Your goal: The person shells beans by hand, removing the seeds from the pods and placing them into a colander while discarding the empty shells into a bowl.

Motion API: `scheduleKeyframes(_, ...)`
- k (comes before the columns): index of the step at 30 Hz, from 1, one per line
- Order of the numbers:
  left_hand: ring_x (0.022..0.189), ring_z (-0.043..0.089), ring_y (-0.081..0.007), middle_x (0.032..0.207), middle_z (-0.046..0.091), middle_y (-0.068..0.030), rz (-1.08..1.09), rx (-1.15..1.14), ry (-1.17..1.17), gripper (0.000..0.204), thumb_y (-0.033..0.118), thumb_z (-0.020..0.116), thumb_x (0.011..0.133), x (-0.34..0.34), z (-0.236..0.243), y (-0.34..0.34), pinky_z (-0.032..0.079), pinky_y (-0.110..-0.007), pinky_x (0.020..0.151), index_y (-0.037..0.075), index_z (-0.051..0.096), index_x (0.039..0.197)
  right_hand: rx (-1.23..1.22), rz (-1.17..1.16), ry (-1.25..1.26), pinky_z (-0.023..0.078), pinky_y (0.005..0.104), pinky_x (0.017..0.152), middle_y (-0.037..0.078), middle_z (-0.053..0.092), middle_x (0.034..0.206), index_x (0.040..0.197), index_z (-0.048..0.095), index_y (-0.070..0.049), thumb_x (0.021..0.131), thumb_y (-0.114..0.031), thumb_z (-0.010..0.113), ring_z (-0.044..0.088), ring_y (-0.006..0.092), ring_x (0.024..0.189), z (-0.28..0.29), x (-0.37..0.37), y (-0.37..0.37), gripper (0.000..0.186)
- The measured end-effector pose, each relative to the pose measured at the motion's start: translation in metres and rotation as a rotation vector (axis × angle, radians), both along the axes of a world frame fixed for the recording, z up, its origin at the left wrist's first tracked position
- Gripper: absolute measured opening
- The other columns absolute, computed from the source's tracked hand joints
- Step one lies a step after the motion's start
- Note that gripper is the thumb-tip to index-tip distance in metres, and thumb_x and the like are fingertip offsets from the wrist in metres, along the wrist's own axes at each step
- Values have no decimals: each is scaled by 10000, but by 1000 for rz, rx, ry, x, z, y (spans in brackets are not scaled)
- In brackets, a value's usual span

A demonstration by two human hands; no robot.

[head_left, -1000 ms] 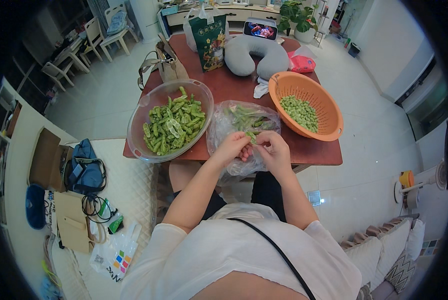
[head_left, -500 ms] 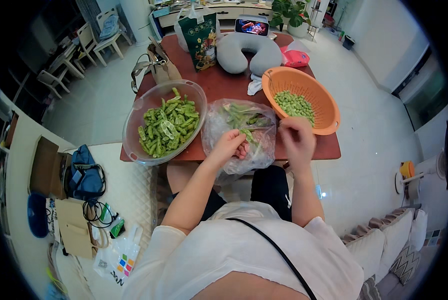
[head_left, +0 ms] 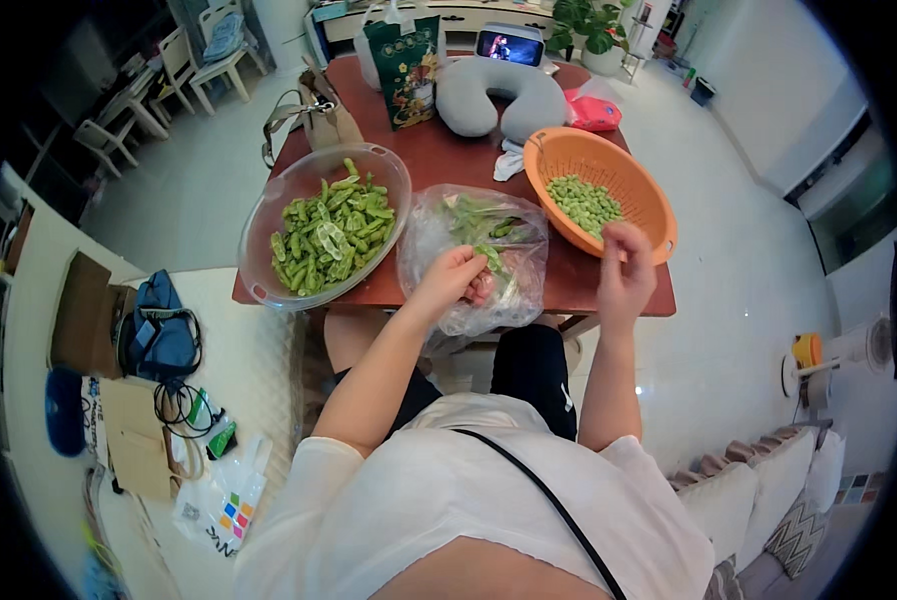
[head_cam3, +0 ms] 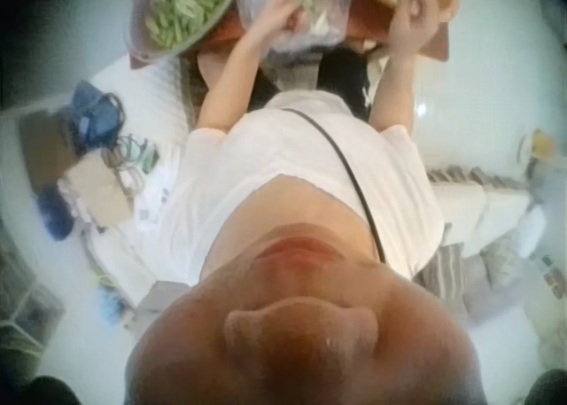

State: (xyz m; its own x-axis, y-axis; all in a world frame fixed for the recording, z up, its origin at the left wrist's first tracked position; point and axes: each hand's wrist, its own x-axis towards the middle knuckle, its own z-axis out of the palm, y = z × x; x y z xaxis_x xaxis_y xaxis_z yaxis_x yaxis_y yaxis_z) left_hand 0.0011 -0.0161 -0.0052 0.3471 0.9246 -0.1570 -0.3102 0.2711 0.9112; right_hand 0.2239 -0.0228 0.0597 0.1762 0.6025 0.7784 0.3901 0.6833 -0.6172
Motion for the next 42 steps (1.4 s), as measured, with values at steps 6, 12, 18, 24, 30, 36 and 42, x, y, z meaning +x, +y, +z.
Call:
scheduleKeyframes(6, 533, 534, -92, 680, 570, -58, 24, -21, 30, 182, 193, 462, 920, 5, 5, 2, 436, -211, 459, 44, 490, 819, -166, 242, -199, 454, 267, 692, 88, 600, 854, 881, 600, 0, 773, 50, 571, 575, 189, 773, -33, -36, 9, 123)
scheduleKeyframes(12, 565, 543, -94, 740, 588, -70, -37, -23, 74, 153, 179, 449, 933, 0, -2, 3, 475, -227, 526, 48, 487, 864, -74, 74, -500, 420, 373, 782, 84, 611, 915, 849, 631, -35, 744, -37, 605, 543, 287, 893, -55, -52, 36, 108)
scheduleKeyframes(18, 603, 554, -89, 751, 591, -43, 28, -5, -2, 150, 185, 438, 937, 2, 11, -8, 474, -221, 546, 50, 497, 908, -157, 31, -566, 413, 395, 808, 93, 594, 921, 861, 636, -37, 751, -76, 609, 526, 299, 906, -63, -55, 39, 119)
scheduleKeyframes(24, 586, 551, -76, 752, 586, -41, 29, 157, -41, 166, 195, 430, 940, -8, 44, -22, 466, -203, 541, 49, 498, 897, -169, 41, -598, 420, 397, 795, 110, 579, 928, 874, 623, -30, 746, -92, 617, 515, 320, 914, -62, -51, 37, 143)
scheduleKeyframes(30, 586, 563, -92, 736, 604, -57, 89, 246, 129, 168, 158, 452, 924, -45, 70, -39, 469, -216, 542, 21, 516, 850, -173, 62, -607, 420, 376, 808, 113, 580, 948, 896, 616, -21, 756, -76, 614, 515, 310, 918, -57, -54, 34, 150)
scheduleKeyframes(36, 582, 559, -79, 688, 606, -48, 395, 352, 565, 199, 159, 460, 920, -120, 99, -44, 452, -212, 528, 15, 534, 804, -214, 63, -599, 418, 386, 816, 105, 579, 965, 904, 621, -28, 754, -82, 618, 511, 312, 929, -61, -52, 35, 160)
scheduleKeyframes(42, 642, 602, -301, 711, 609, -124, 550, 574, 1560, 125, 177, 509, 868, -160, 102, -55, 463, -387, 579, 67, 566, 849, -183, 27, -628, 412, 394, 812, 95, 576, 967, 938, 616, -47, 750, -92, 620, 505, 304, 942, -65, -52, 37, 193)
